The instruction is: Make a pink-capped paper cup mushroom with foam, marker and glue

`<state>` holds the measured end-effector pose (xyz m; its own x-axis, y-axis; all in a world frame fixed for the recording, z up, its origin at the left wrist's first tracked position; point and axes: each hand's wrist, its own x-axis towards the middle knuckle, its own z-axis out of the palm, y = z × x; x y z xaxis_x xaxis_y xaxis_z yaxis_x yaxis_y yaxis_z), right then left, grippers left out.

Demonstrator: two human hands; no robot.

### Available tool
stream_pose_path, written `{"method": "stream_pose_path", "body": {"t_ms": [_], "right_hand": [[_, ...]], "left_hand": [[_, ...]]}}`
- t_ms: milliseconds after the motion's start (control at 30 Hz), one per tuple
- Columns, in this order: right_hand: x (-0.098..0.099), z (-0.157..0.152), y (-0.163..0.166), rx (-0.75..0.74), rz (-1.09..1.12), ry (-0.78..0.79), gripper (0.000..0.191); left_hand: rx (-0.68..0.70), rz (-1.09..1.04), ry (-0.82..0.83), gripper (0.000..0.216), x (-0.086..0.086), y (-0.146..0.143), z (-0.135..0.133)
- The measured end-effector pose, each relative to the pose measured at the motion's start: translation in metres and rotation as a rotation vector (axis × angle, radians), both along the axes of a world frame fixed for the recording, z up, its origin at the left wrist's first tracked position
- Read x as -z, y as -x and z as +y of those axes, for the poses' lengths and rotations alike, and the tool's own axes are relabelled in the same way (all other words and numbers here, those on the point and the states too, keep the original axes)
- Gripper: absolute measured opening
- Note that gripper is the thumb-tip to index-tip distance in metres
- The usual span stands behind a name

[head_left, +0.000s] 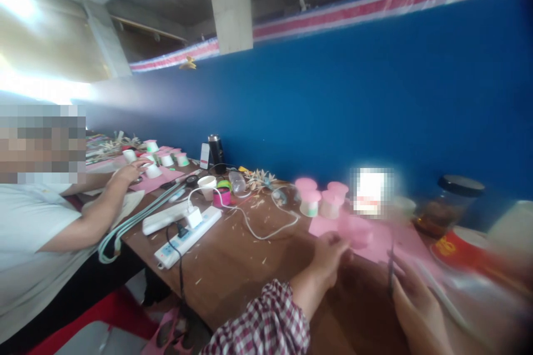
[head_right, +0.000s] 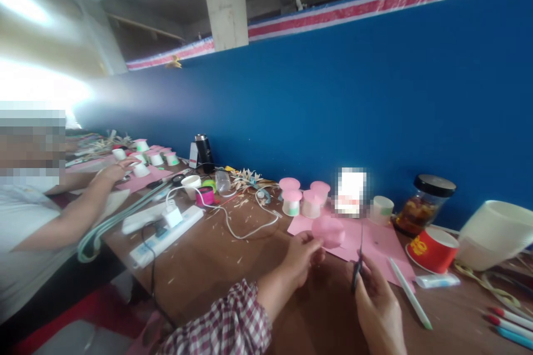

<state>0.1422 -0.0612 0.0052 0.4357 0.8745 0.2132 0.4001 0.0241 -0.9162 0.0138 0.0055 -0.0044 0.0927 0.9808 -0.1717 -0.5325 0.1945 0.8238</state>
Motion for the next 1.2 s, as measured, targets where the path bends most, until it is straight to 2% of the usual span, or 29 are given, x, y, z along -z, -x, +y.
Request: {"method": "stream_pose_path", "body": {"t_ms": [100, 300, 467, 633, 867, 1033, 1200], "right_hand": [[0.004, 0.0, -0.002, -0.004, -0.033, -0.055, 0.063], [0.013, -0.001, -0.002, -0.12, -0.029, 0.008, 0.057], [0.014, 0.002, 0.001, -0.167, -0.04, 0.024, 0.055], [0.018, 0.005, 0.0, -0.189, -0.026, 0.076, 0.052], [0.001, -0.003, 0.011, -0.305, 0.275, 0.004, 0.053], [-0.008, -0.011, 0.016, -0.425, 0.485, 0.106, 0.057], [-0.01, -0.013, 0.016, -0.515, 0.531, 0.185, 0.054]], "left_hand": [[-0.038, 0.021, 0.029, 0.028, 0.001, 0.0, 0.002], [-0.003, 0.006, 0.035, 0.031, 0.006, 0.0, 0.004], [-0.019, -0.024, 0.1, 0.032, 0.003, 0.0, 0.004], [0.034, -0.066, 0.052, 0.033, -0.002, 0.001, -0.001], [0.004, -0.02, 0.058, 0.031, 0.001, 0.005, 0.005], [-0.037, -0.062, 0.01, 0.035, 0.001, 0.009, 0.01], [-0.111, -0.068, 0.046, 0.037, -0.002, 0.014, 0.014]]}}
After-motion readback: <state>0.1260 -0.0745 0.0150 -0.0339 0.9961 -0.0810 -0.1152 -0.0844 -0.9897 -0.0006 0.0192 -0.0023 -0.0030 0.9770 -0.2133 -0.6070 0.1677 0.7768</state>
